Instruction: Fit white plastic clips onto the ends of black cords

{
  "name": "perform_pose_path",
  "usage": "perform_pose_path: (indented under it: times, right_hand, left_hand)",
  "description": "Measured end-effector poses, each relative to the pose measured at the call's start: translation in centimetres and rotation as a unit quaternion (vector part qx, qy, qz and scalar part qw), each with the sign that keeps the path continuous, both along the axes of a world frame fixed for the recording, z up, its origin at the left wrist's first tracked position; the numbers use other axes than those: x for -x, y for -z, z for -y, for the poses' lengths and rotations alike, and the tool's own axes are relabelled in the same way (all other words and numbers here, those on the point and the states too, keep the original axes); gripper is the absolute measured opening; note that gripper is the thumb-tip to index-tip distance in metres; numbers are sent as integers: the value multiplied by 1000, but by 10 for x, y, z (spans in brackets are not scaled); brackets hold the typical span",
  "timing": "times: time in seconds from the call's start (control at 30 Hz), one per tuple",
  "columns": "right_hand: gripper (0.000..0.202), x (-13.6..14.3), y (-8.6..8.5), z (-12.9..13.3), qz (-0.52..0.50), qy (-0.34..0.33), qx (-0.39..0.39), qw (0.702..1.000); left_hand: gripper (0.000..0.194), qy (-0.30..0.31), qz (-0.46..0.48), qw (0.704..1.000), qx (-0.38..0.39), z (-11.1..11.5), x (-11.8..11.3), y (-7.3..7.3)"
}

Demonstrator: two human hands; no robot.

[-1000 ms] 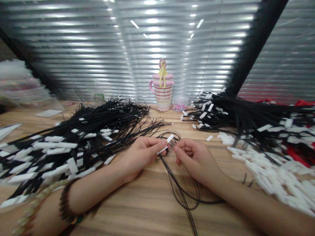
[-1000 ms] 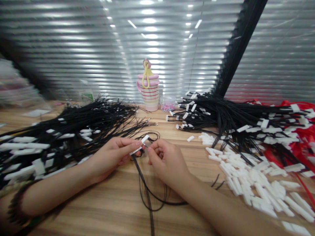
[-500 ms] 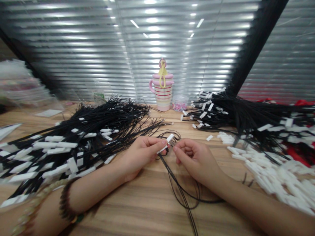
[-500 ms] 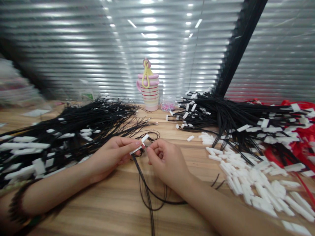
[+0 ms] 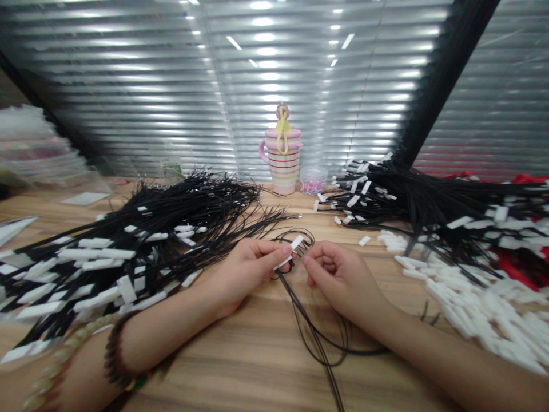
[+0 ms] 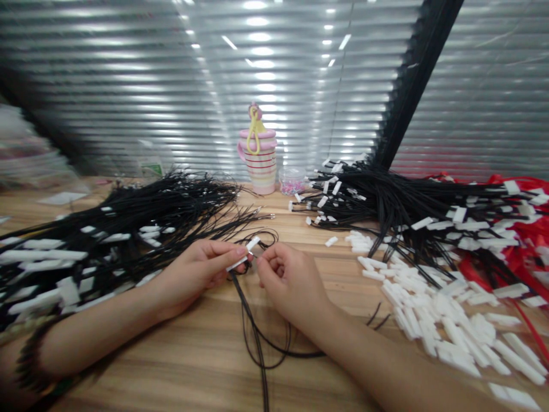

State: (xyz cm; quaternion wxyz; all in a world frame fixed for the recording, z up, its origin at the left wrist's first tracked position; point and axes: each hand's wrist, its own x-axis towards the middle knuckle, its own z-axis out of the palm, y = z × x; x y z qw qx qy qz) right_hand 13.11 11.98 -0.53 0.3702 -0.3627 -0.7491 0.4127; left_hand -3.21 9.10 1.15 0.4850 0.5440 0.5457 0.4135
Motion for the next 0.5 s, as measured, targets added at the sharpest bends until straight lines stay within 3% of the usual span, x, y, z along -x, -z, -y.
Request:
perform_pose_path:
  times: [0.5]
  right_hand:
    - [15, -2, 1, 2, 11, -6, -28, 1000]
  left_hand:
    - [30, 1, 8, 1000, 7, 0, 1, 1]
